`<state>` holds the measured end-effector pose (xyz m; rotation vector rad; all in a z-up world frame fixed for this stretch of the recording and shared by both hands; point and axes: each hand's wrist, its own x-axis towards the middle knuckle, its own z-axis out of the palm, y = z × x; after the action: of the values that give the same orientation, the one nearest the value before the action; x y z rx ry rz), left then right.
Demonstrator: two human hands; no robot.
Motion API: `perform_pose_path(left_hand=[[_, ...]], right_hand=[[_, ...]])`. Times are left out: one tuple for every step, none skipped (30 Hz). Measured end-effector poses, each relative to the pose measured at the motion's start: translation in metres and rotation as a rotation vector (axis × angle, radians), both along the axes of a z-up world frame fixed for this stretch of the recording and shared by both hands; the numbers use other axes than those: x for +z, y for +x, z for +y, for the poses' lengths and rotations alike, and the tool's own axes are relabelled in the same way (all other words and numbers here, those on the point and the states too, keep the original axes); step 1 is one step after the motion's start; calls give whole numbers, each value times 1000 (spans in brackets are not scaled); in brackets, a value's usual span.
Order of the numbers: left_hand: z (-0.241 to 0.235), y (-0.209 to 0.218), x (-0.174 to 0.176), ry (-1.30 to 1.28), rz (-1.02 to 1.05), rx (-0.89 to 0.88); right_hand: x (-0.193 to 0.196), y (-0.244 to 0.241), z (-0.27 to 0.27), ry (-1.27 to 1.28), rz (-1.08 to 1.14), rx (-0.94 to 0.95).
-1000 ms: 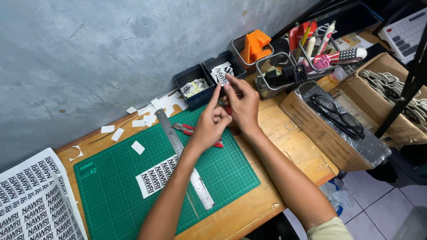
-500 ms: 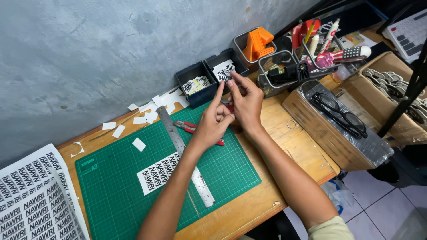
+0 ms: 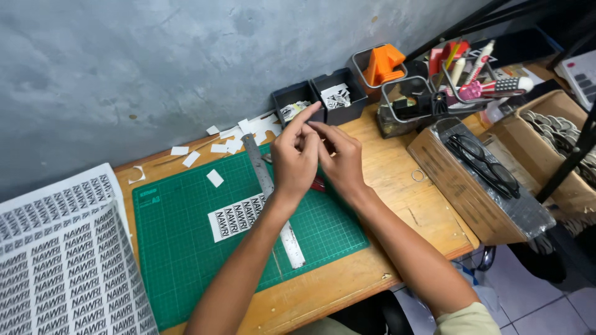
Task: The person uses a metal ruler and a red utility knife to cut a sheet of printed stickers on a green cutting mat. They repeatedly align the ruler, slice along the edge, and separate the cut sticker strips, placing them into a nearby black container.
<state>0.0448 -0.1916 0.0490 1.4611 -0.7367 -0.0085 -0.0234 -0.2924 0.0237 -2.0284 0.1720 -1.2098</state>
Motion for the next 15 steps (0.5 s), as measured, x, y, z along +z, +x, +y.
perform_pose_path(left_hand=[[7, -2, 6, 0, 0, 23], [14, -3, 11, 24, -32, 36], [23, -6, 14, 53, -60, 47], [34, -10, 15, 59, -56, 69], [44, -13, 16, 96, -84, 96], [55, -16, 16, 134, -112, 122], [68, -16, 11, 140, -107, 142], [80, -16, 7, 237, -218, 146], [93, -17, 1, 334, -325, 148], [108, -20, -1, 340, -316, 166], [123, -22, -3, 449, -417, 150], [137, -25, -5, 560, -517, 131], [150, -24, -12, 566, -513, 142], [163, -23, -19, 654, -572, 134], [175, -22, -27, 742, -631, 118]], right_hand=[[-13, 1, -2, 0, 0, 23], [-27, 2, -4, -60, 63, 43], [-42, 2, -4, -116, 128, 62], [-36, -2, 2, -112, 131, 85], [-31, -5, 7, -113, 164, 115], [-25, -8, 12, -113, 197, 145], [-24, -11, 14, -111, 200, 166], [-24, -13, 15, -145, 261, 171], [-23, -16, 16, -181, 325, 175], [-26, -17, 17, -182, 329, 196], [-29, -19, 18, -243, 410, 157], [-31, -20, 18, -305, 489, 118], [-28, -23, 21, -305, 488, 130], [-25, -25, 23, -310, 559, 111], [-22, -28, 25, -312, 632, 85]])
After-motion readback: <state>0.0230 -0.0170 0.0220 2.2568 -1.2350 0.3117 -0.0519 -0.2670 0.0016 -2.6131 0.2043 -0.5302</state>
